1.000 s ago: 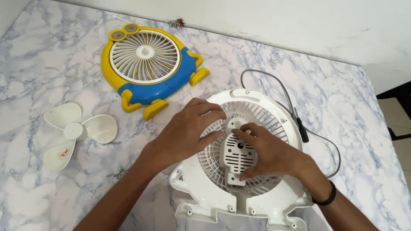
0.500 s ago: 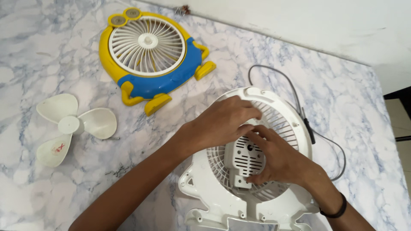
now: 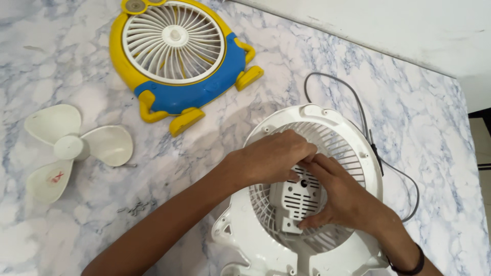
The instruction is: The person reassembles a white electric fan on a marble-patterned countertop. Using a screwdriver, they secure the motor housing and then fit the rear grille into place, aligning it with the fan frame.
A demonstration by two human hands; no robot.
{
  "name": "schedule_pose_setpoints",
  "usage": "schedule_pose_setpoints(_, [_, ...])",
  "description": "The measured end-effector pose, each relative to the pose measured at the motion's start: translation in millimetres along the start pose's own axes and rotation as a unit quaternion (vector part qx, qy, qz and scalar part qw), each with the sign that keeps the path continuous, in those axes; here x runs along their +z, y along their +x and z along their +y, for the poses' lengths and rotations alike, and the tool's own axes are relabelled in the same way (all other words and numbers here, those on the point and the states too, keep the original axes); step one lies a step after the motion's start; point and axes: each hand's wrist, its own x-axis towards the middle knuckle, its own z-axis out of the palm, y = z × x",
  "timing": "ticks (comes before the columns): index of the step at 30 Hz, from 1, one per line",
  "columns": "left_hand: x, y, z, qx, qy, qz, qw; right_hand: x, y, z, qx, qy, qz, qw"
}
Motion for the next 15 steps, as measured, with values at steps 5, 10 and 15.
schedule_pose_setpoints(5, [0.3,-7.0,-1.1,0.036,-0.014,0.033,0.999,4.1,0.6,14.0,-0.004,0.0,-0.005,1.0])
schedule_pose_setpoints(10, [4.0,-1.9,8.3,-0.034,0.042,-0.001,0.999,7.0,-1.9,33.1,-0.03,0.043,0.007,0.999])
schedule_pose_setpoints(15, [2.1,0.5,11.2,-0.036,0.03,0.008,0.999,2.9,-3.3,40.1,0.014,0.123,-0.02,0.992])
